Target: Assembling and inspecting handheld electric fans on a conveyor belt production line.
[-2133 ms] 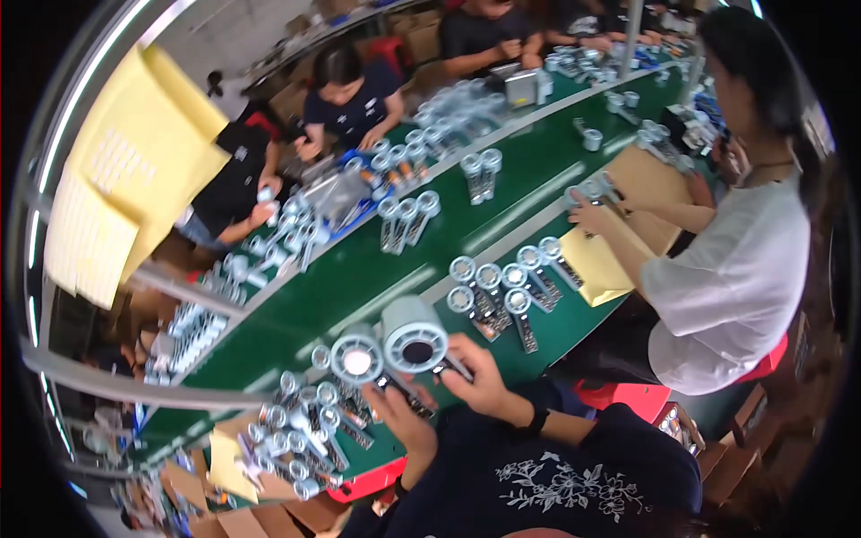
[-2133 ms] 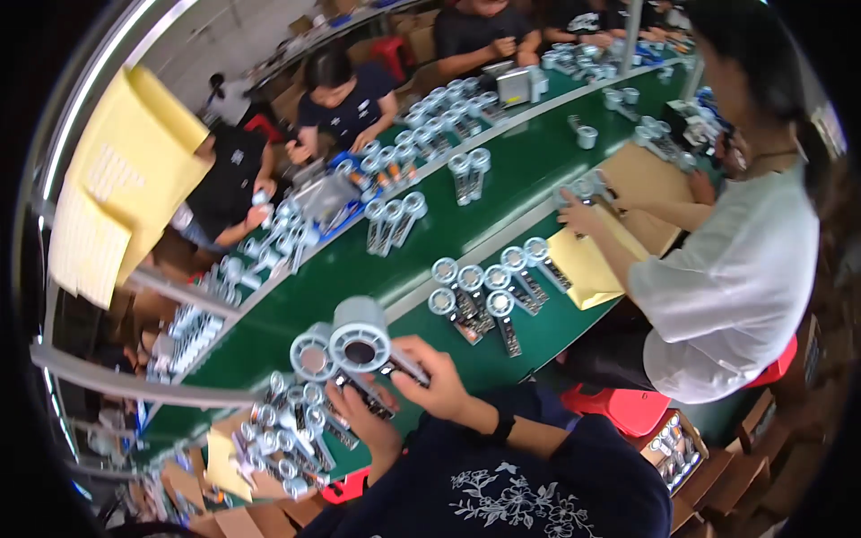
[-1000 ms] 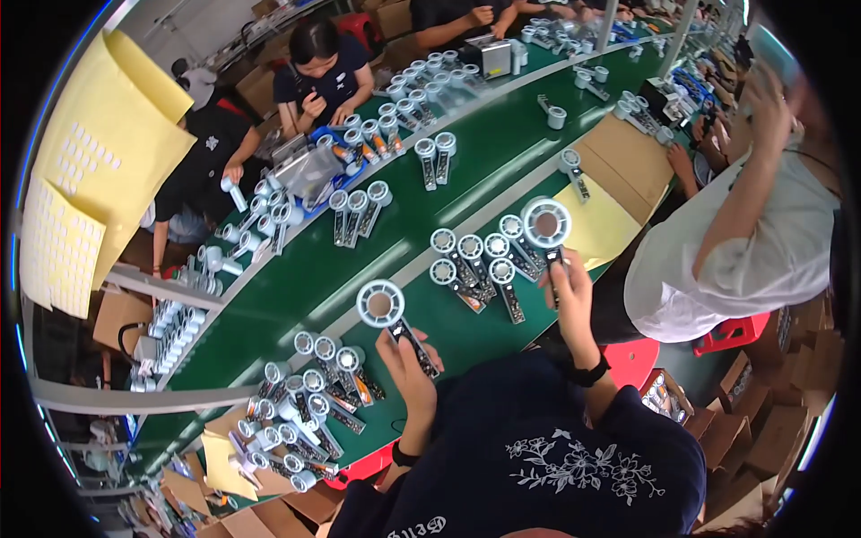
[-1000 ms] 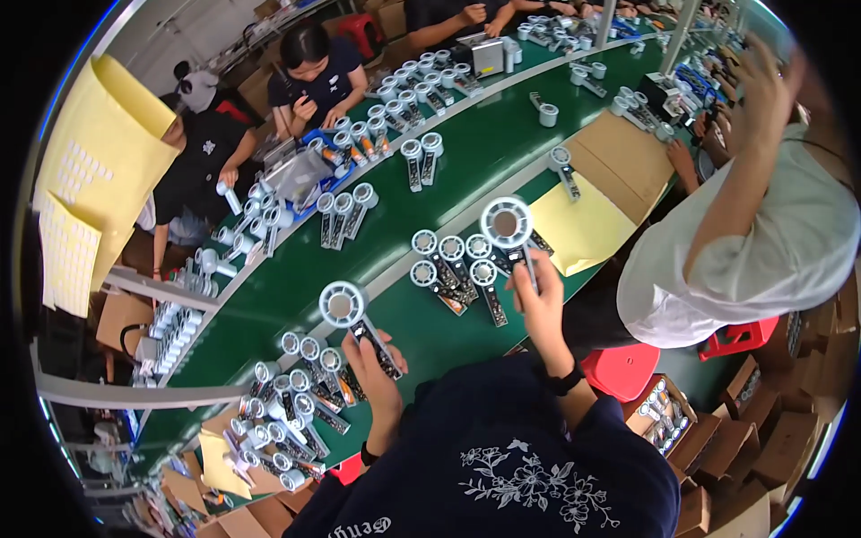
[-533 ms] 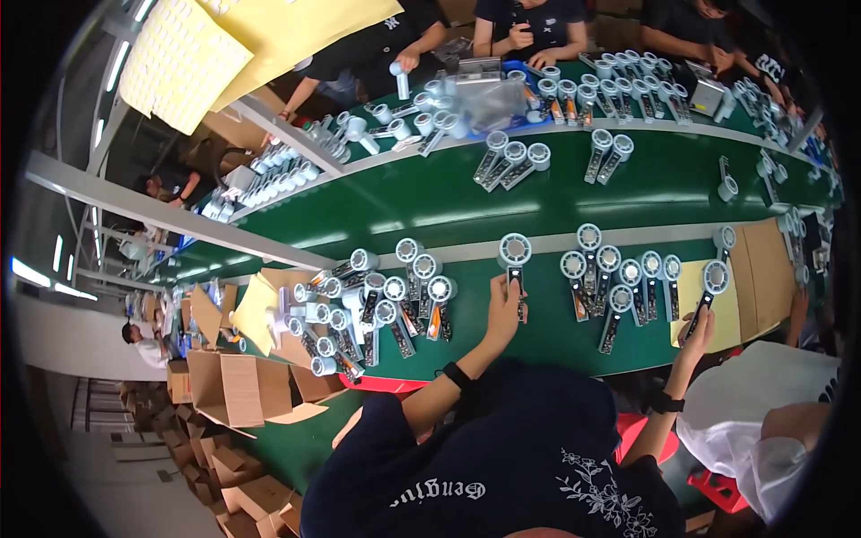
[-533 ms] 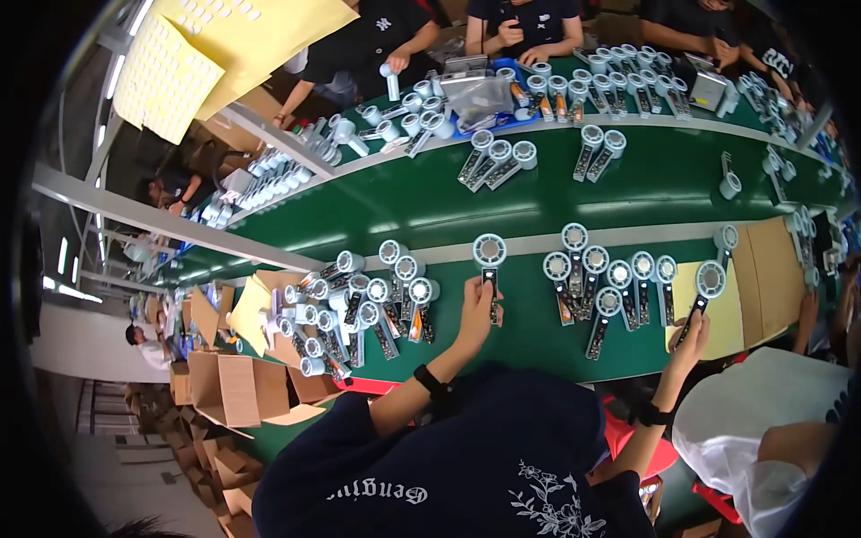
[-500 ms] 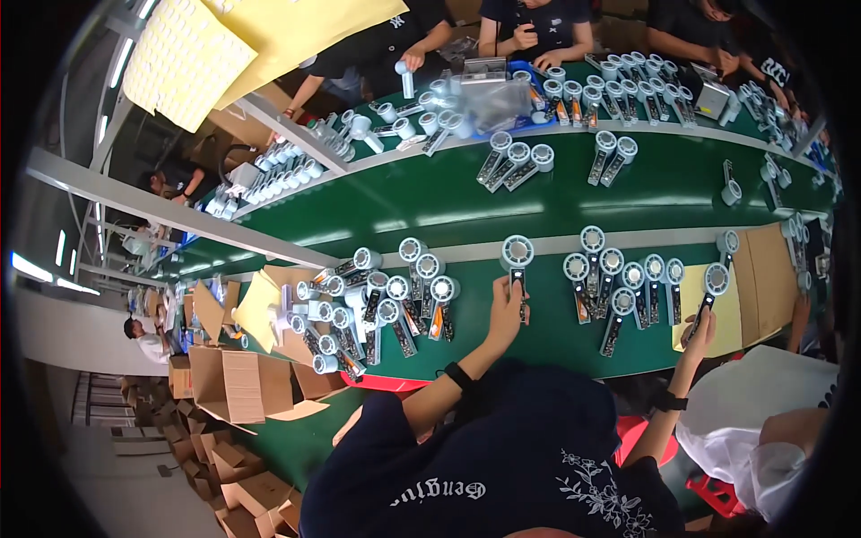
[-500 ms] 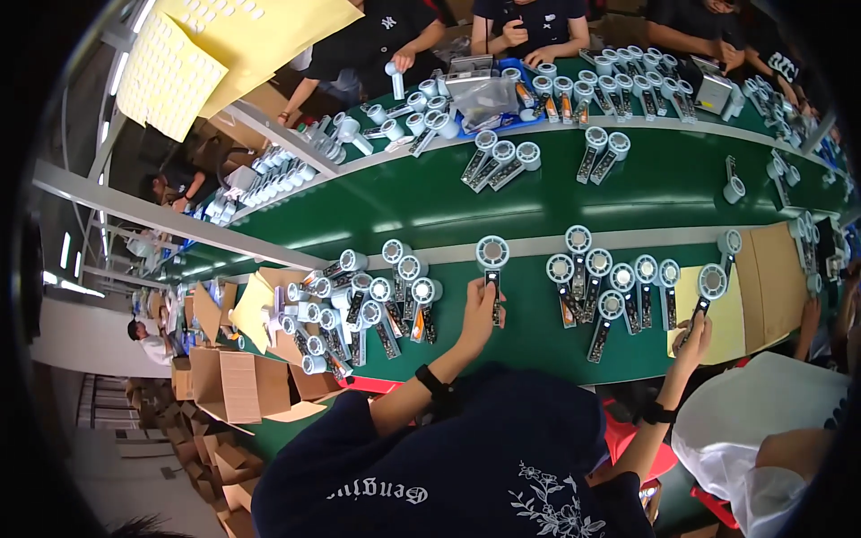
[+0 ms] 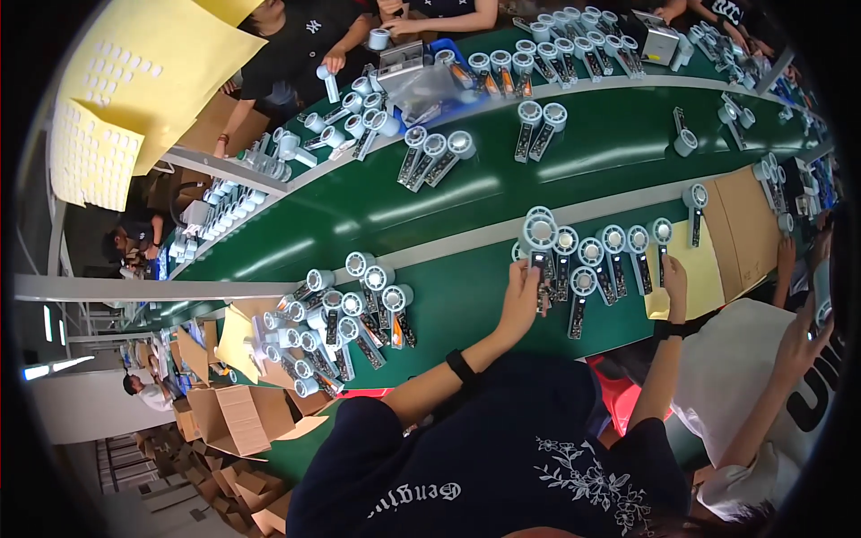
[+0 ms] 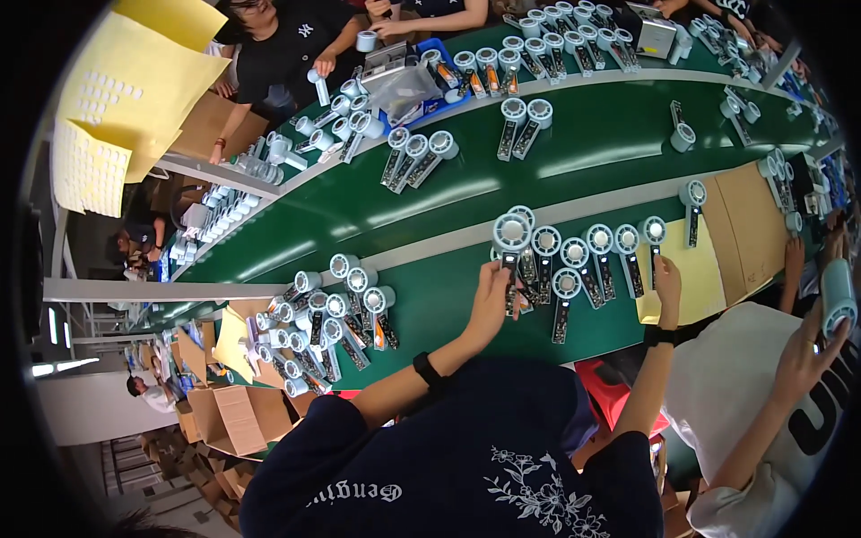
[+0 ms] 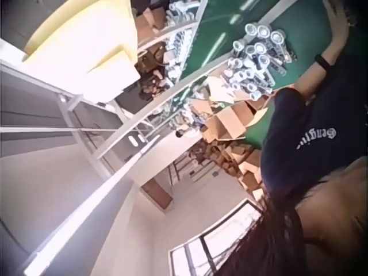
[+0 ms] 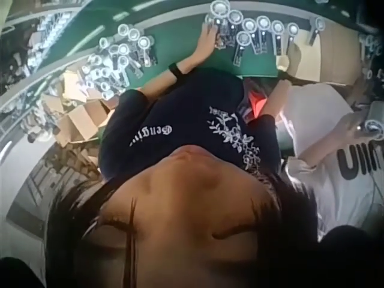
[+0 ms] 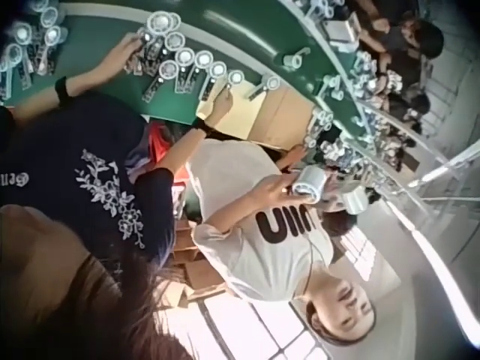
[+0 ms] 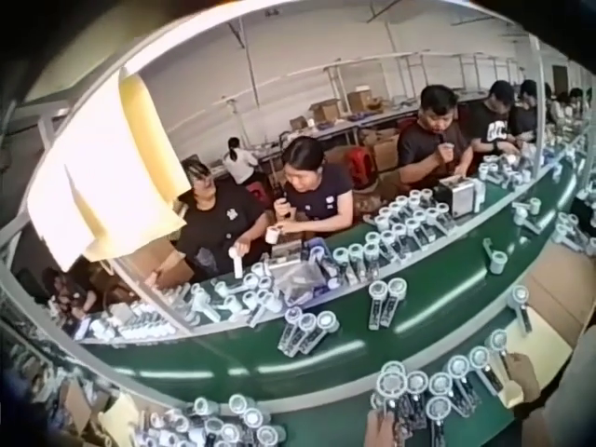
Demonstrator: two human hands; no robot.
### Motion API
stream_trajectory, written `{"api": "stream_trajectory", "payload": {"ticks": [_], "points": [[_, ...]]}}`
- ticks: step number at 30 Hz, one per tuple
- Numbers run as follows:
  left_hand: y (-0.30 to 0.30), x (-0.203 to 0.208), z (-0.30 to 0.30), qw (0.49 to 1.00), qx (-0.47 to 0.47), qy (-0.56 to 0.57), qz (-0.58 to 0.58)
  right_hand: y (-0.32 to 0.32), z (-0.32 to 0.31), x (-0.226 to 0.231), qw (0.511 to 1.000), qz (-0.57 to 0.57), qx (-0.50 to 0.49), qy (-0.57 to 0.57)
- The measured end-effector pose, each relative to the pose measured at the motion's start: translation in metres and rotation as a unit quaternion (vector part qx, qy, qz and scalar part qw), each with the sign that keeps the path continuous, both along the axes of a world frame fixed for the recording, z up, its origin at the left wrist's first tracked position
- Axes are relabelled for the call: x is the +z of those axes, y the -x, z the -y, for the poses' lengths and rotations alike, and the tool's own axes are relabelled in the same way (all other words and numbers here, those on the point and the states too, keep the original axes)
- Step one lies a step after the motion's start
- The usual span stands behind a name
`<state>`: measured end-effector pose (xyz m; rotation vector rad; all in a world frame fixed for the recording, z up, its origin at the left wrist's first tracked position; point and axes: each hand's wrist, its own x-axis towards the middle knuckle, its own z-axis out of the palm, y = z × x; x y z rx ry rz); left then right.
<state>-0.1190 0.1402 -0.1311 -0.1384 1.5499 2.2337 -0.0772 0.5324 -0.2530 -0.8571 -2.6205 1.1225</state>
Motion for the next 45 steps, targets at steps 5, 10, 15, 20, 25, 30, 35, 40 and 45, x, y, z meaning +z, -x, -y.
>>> {"api": "stream_trajectory", "payload": {"ticks": [5, 10, 15, 20, 25, 30, 35, 40, 45], "points": [[-0.01, 0.0, -0.035, 0.991, -0.081, 0.097, -0.038, 0.019, 0.152, 0.113, 0.949, -0.052, 0.123, 0.287], [-0.001, 0.037, -0.052, 0.943, -0.225, 0.161, -0.186, 0.021, 0.201, 0.141, 0.874, -0.022, 0.005, 0.485], [0.065, 0.02, -0.006, 0.894, -0.248, 0.177, -0.328, 0.042, 0.103, 0.111, 0.99, -0.044, -0.045, 0.129], [0.123, -0.036, 0.093, 0.897, -0.036, 0.357, -0.257, 0.038, -0.02, 0.06, 0.979, 0.027, -0.065, -0.191], [0.153, -0.069, 0.177, 0.918, 0.043, 0.384, -0.084, 0.032, -0.061, 0.028, 0.983, 0.127, -0.051, -0.118], [0.161, -0.086, 0.179, 0.935, 0.08, 0.346, -0.016, 0.025, -0.084, 0.012, 0.977, 0.191, -0.051, -0.083], [0.162, -0.089, 0.171, 0.858, 0.031, 0.495, -0.131, 0.017, -0.1, 0.007, 0.991, 0.128, -0.036, -0.021], [0.191, -0.067, 0.199, 0.772, 0.175, 0.586, -0.173, 0.016, -0.106, 0.05, 0.994, -0.02, -0.043, -0.099], [0.222, -0.066, 0.247, 0.705, 0.163, 0.662, -0.195, 0.138, 0.158, 0.144, 0.989, -0.095, 0.013, -0.11]]}}
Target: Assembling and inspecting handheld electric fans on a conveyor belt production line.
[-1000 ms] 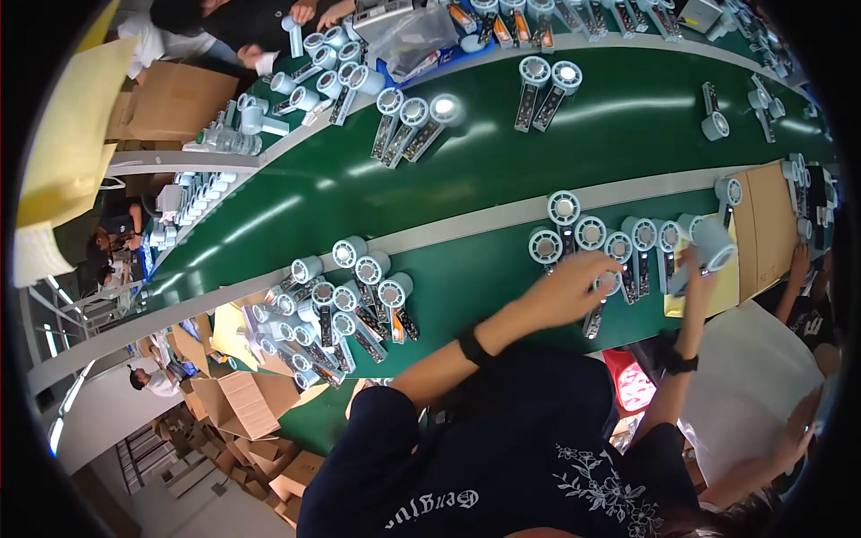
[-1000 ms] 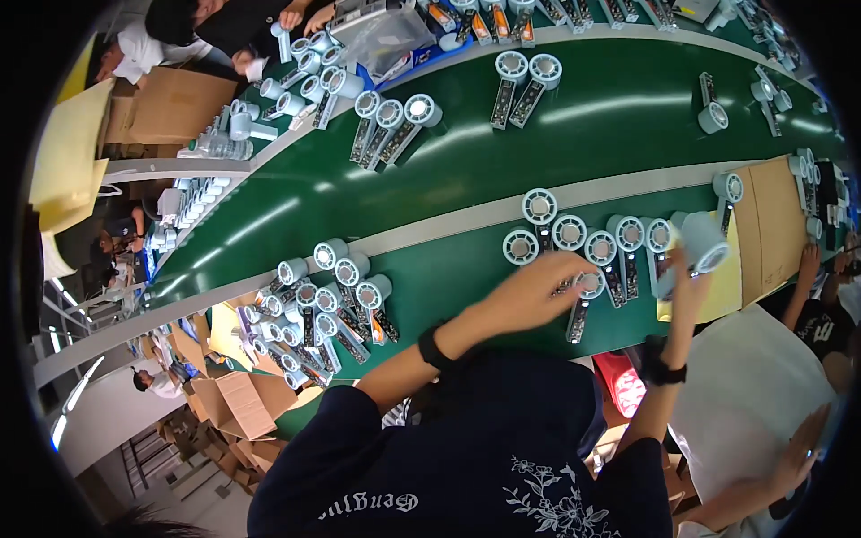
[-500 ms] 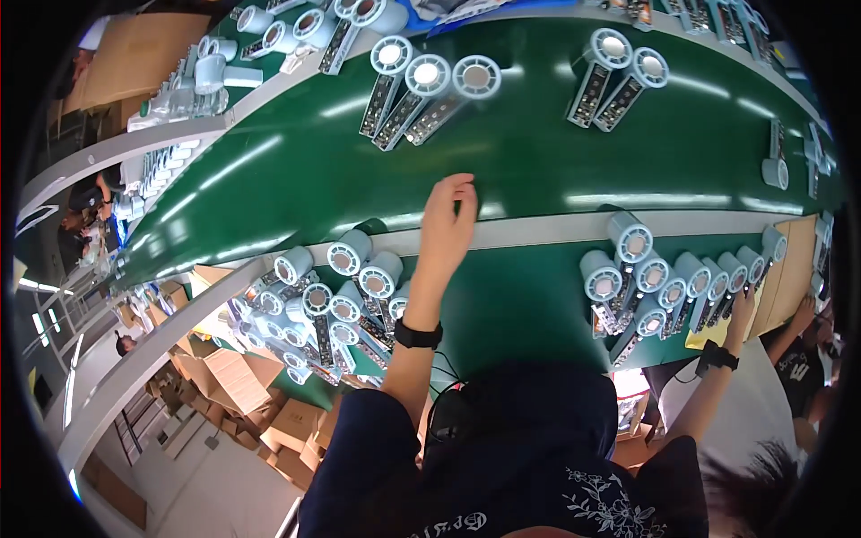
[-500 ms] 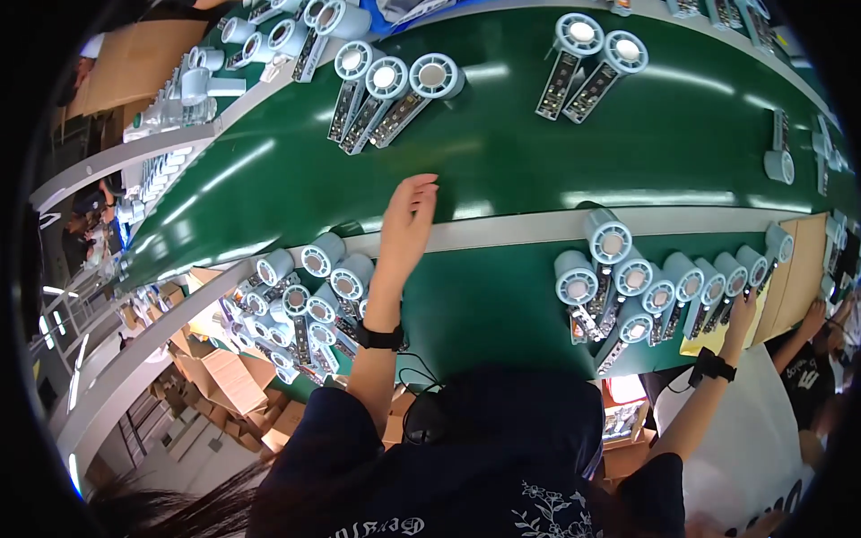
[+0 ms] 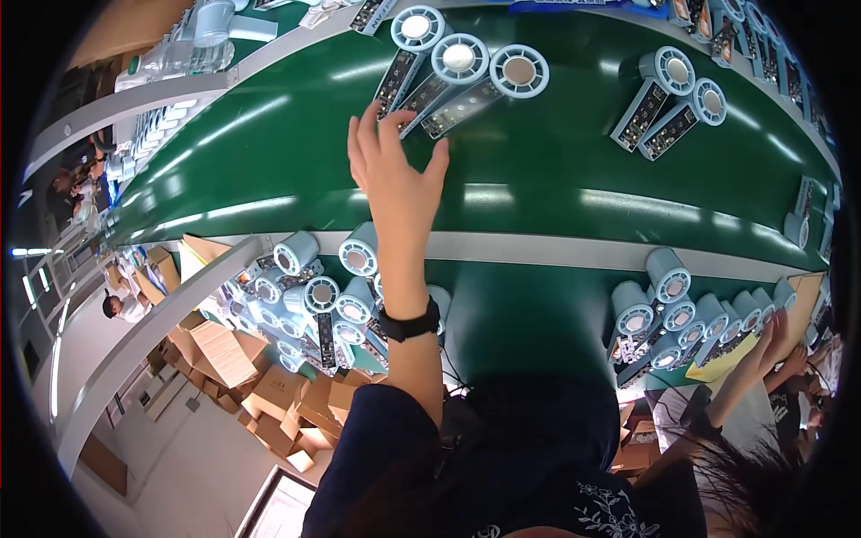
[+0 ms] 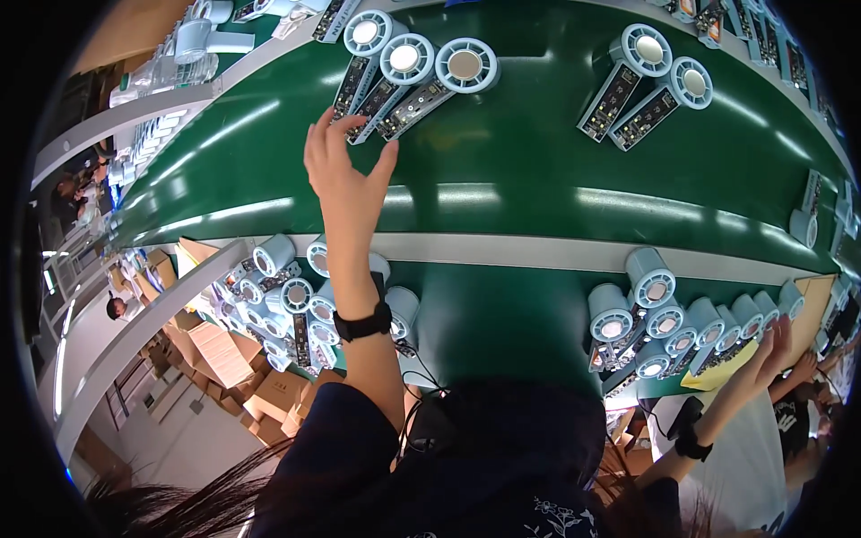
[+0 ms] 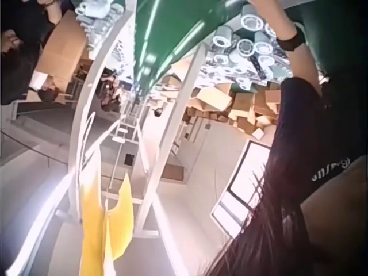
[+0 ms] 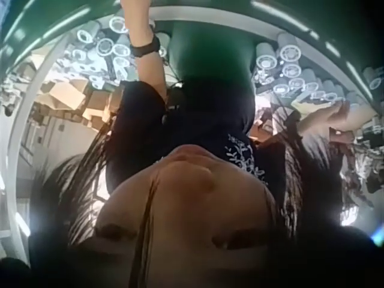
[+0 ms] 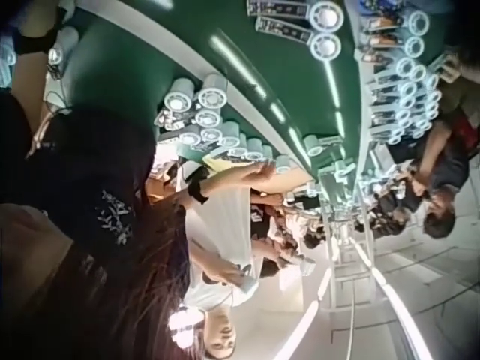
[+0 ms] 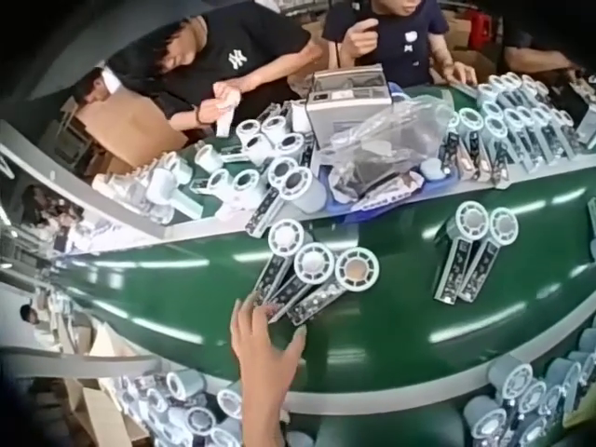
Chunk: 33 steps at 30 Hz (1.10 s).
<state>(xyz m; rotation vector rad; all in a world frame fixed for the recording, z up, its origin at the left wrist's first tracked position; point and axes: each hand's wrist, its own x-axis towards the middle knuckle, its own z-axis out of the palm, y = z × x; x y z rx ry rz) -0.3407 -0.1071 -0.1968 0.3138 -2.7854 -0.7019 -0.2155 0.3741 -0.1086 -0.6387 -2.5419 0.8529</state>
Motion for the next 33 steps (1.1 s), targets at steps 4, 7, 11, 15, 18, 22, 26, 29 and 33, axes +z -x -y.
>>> {"api": "stream_trajectory", "payload": {"ticks": [4, 7, 11, 15, 18, 22, 26, 29, 33], "points": [[0.007, -0.007, 0.007, 0.996, -0.067, 0.05, 0.035, 0.022, 0.076, 0.015, 0.991, 0.064, 0.069, 0.093], [0.014, -0.011, -0.017, 0.993, -0.091, 0.072, 0.003, 0.04, 0.132, 0.018, 0.967, 0.098, 0.097, 0.216], [0.013, -0.015, -0.013, 0.988, -0.056, 0.122, 0.078, 0.077, 0.197, 0.007, 0.911, 0.151, 0.207, 0.322], [0.014, -0.03, -0.038, 0.988, -0.064, 0.059, 0.127, 0.094, 0.215, -0.017, 0.857, 0.143, 0.27, 0.415], [0.013, -0.028, -0.051, 0.978, -0.031, -0.107, 0.175, 0.096, 0.222, -0.035, 0.833, 0.141, 0.194, 0.499], [0.002, -0.022, -0.066, 0.888, 0.038, -0.405, 0.217, 0.085, 0.229, -0.056, 0.801, 0.142, 0.156, 0.56], [-0.02, 0.019, -0.106, 0.814, 0.051, -0.544, 0.196, 0.073, 0.231, -0.052, 0.794, 0.173, 0.158, 0.56], [-0.048, 0.044, -0.128, 0.716, 0.061, -0.66, 0.221, 0.065, 0.217, -0.037, 0.801, 0.176, 0.167, 0.547], [-0.085, 0.057, -0.129, 0.633, 0.087, -0.729, 0.247, 0.063, 0.173, -0.016, 0.83, 0.127, 0.169, 0.517]]}}
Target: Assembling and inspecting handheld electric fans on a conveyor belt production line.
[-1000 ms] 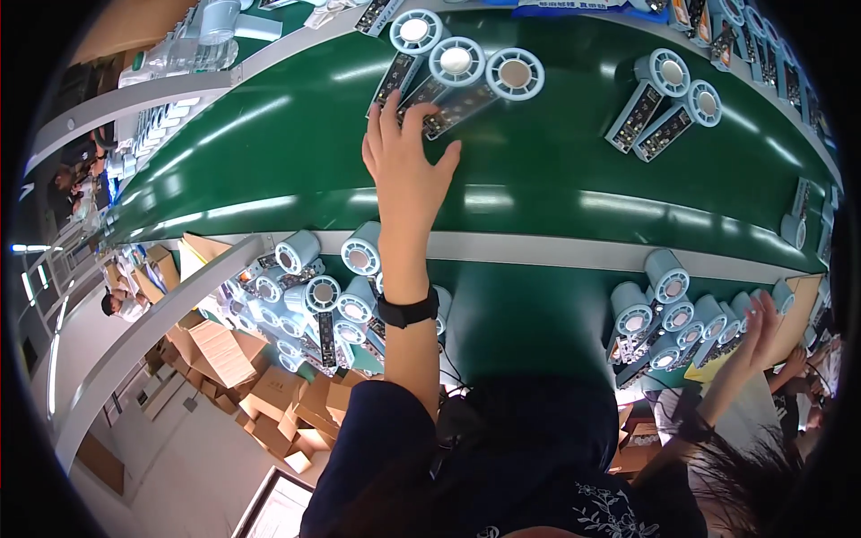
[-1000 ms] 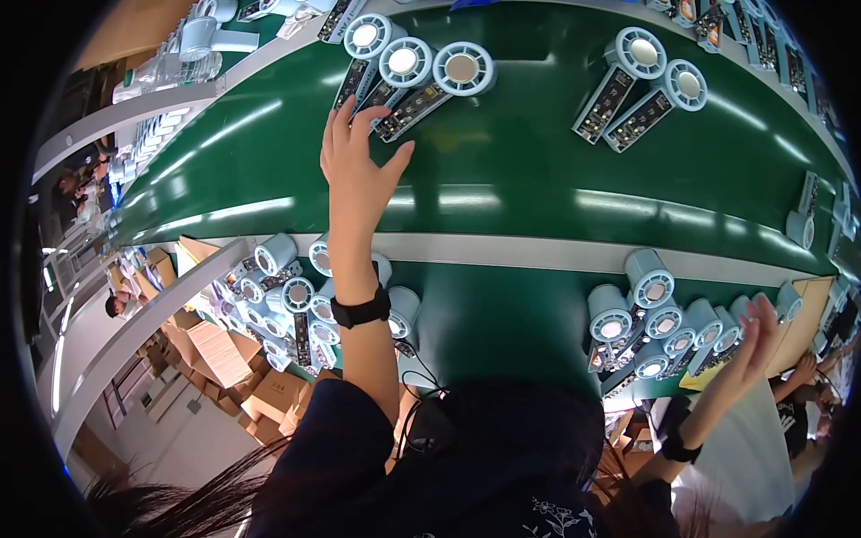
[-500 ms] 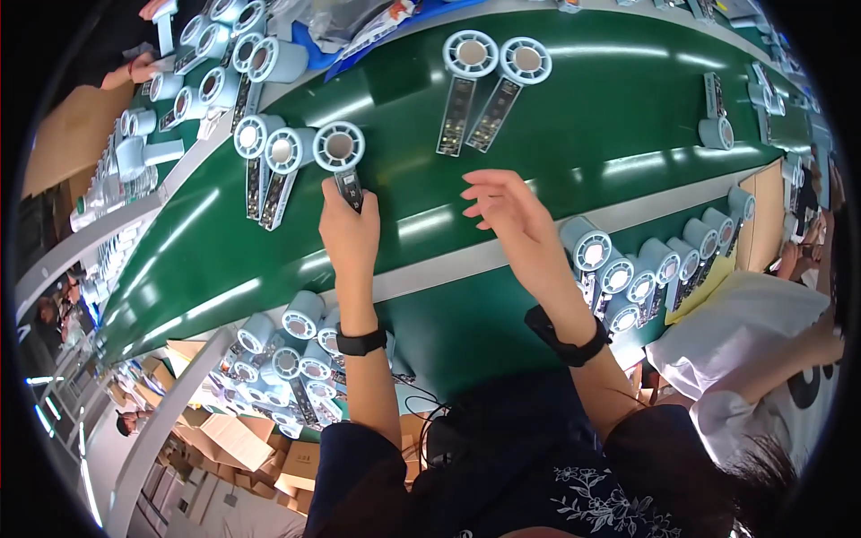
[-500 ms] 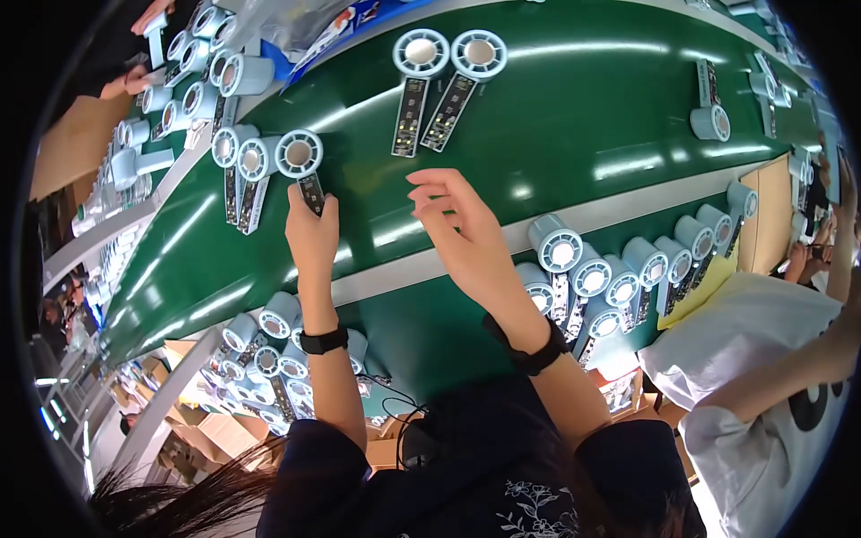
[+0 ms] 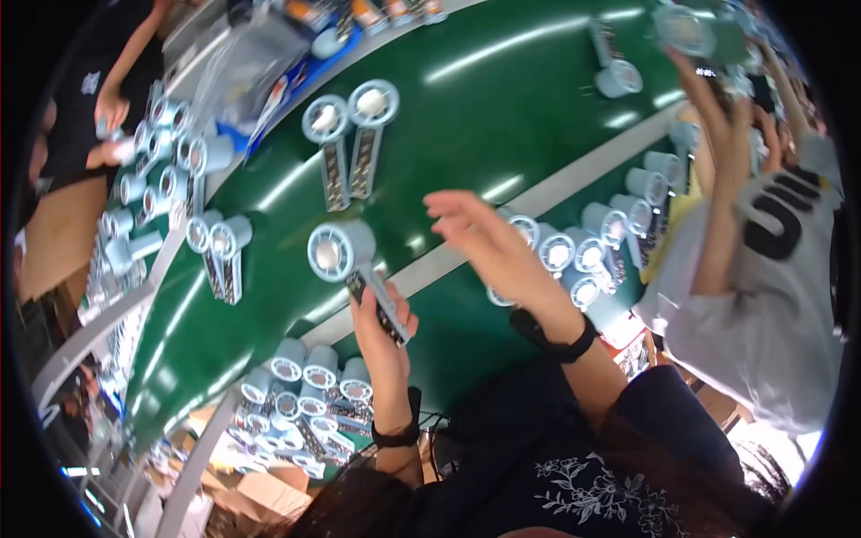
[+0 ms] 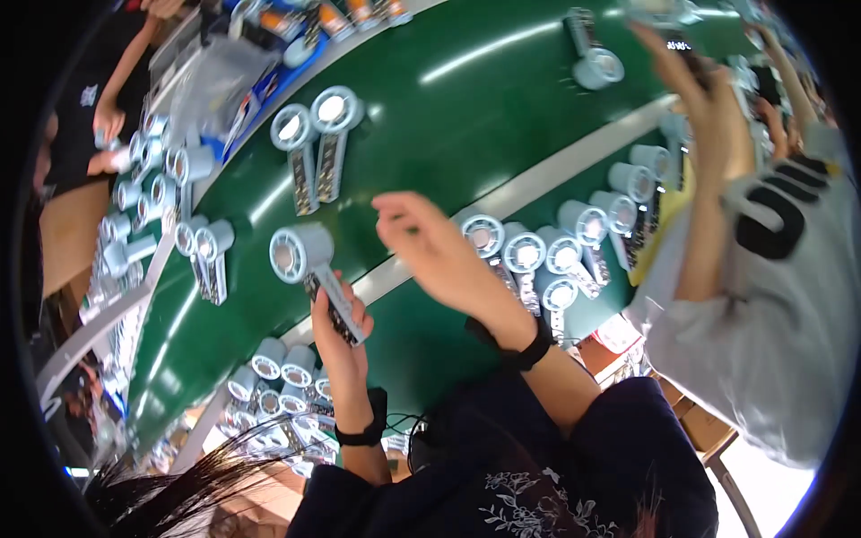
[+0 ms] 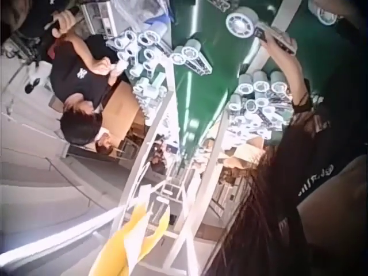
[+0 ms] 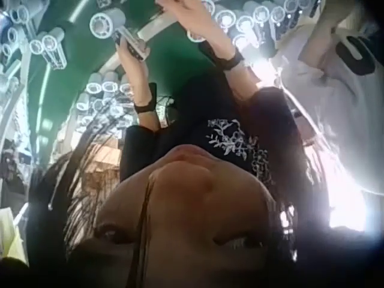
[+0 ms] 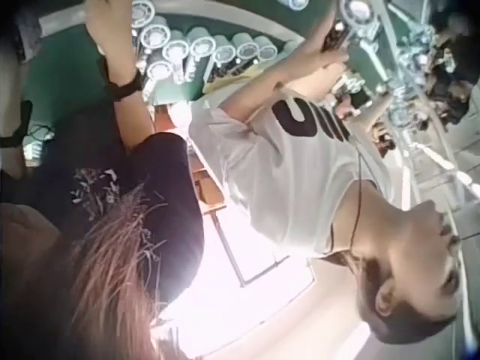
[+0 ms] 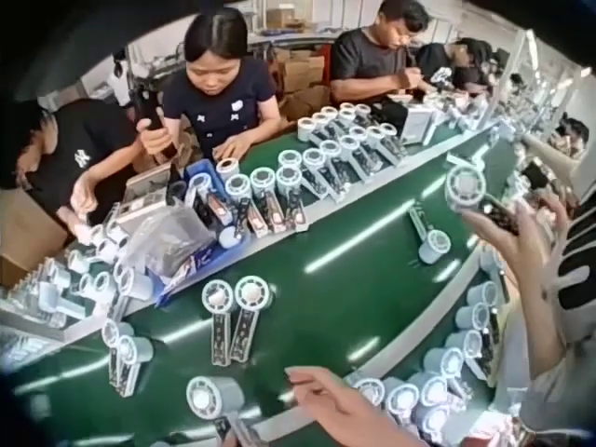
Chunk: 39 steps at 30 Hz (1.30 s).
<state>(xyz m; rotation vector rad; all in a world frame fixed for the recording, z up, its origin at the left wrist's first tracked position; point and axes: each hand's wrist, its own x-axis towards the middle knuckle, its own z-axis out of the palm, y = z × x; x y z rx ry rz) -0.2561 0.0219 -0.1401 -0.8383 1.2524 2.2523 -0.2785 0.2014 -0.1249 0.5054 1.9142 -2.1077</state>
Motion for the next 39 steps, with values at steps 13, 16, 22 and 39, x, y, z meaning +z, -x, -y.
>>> {"api": "stream_trajectory", "payload": {"ticks": [13, 16, 22, 39], "points": [[-0.062, 0.013, -0.006, 0.994, -0.078, 0.074, 0.02, 0.08, -0.264, -0.066, 0.719, -0.055, -0.281, -0.633], [-0.064, 0.017, -0.008, 0.992, -0.078, 0.094, 0.023, 0.105, -0.261, -0.065, 0.764, 0.093, -0.264, -0.581], [-0.062, 0.009, -0.006, 0.99, -0.094, 0.098, 0.026, 0.102, -0.265, -0.061, 0.775, -0.09, 0.016, -0.626], [-0.095, 0.023, 0.024, 0.998, -0.035, 0.06, -0.01, 0.048, -0.217, -0.063, 0.974, 0.037, -0.083, -0.21]]}}
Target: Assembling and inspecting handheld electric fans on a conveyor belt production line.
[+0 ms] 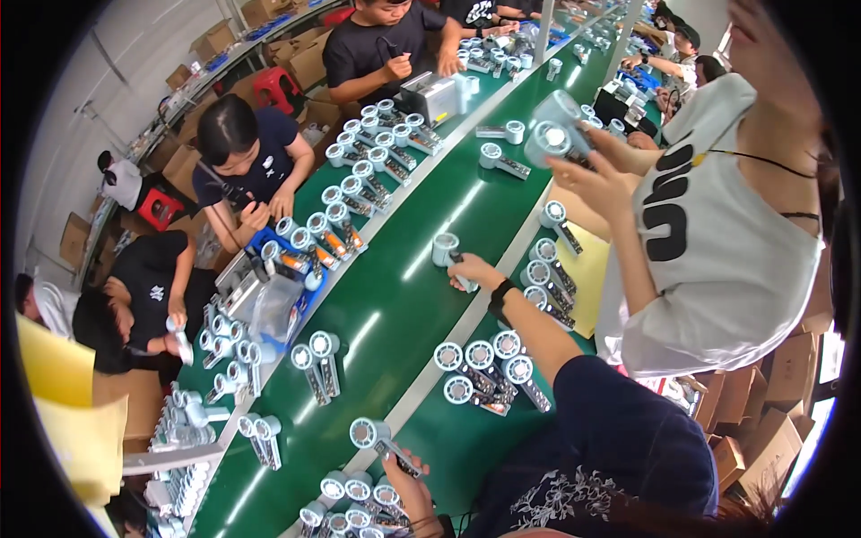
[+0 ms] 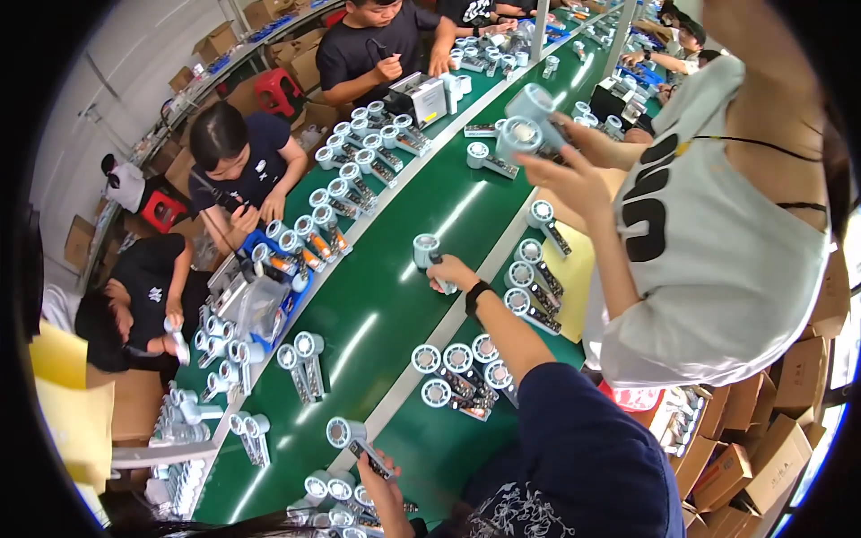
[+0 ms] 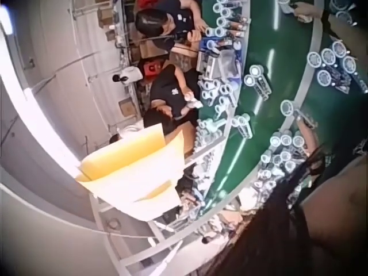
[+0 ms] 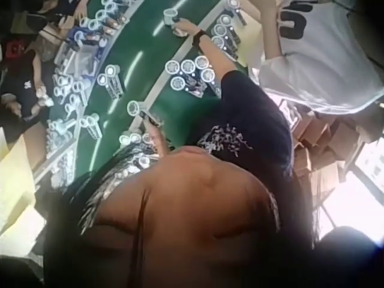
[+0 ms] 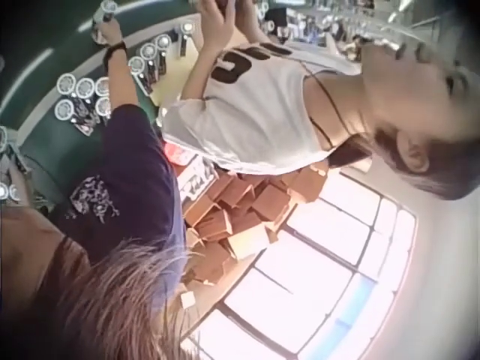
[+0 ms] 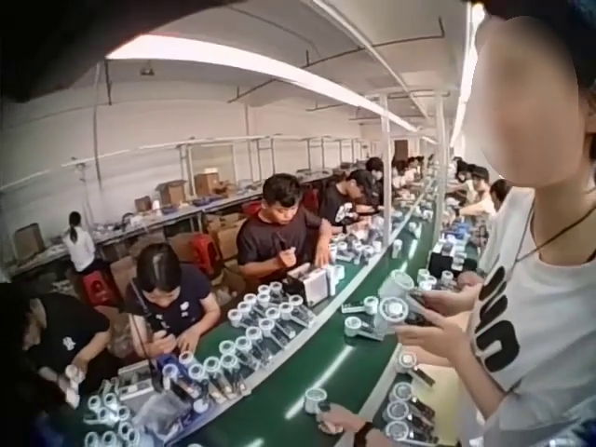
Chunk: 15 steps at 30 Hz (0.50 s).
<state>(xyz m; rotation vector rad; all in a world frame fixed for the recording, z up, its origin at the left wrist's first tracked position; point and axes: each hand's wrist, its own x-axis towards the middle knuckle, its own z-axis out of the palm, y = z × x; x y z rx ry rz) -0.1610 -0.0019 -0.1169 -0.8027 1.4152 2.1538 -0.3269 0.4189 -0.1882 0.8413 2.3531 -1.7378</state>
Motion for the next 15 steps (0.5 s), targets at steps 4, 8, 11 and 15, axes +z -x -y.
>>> {"api": "stream_trajectory", "payload": {"ticks": [4, 8, 11, 15], "points": [[-0.011, 0.025, 0.003, 0.998, 0.003, -0.035, -0.053, -0.043, 0.06, 0.087, 0.966, -0.087, -0.008, 0.241], [-0.021, 0.056, -0.011, 0.988, -0.011, -0.094, -0.118, -0.111, 0.11, 0.163, 0.933, -0.077, -0.012, 0.351], [-0.028, 0.088, -0.029, 0.975, -0.036, -0.114, -0.187, -0.159, 0.136, 0.191, 0.844, -0.136, 0.045, 0.517], [-0.049, 0.119, -0.038, 0.968, -0.03, -0.125, -0.216, -0.21, 0.164, 0.218, 0.849, -0.125, 0.115, 0.5]]}}
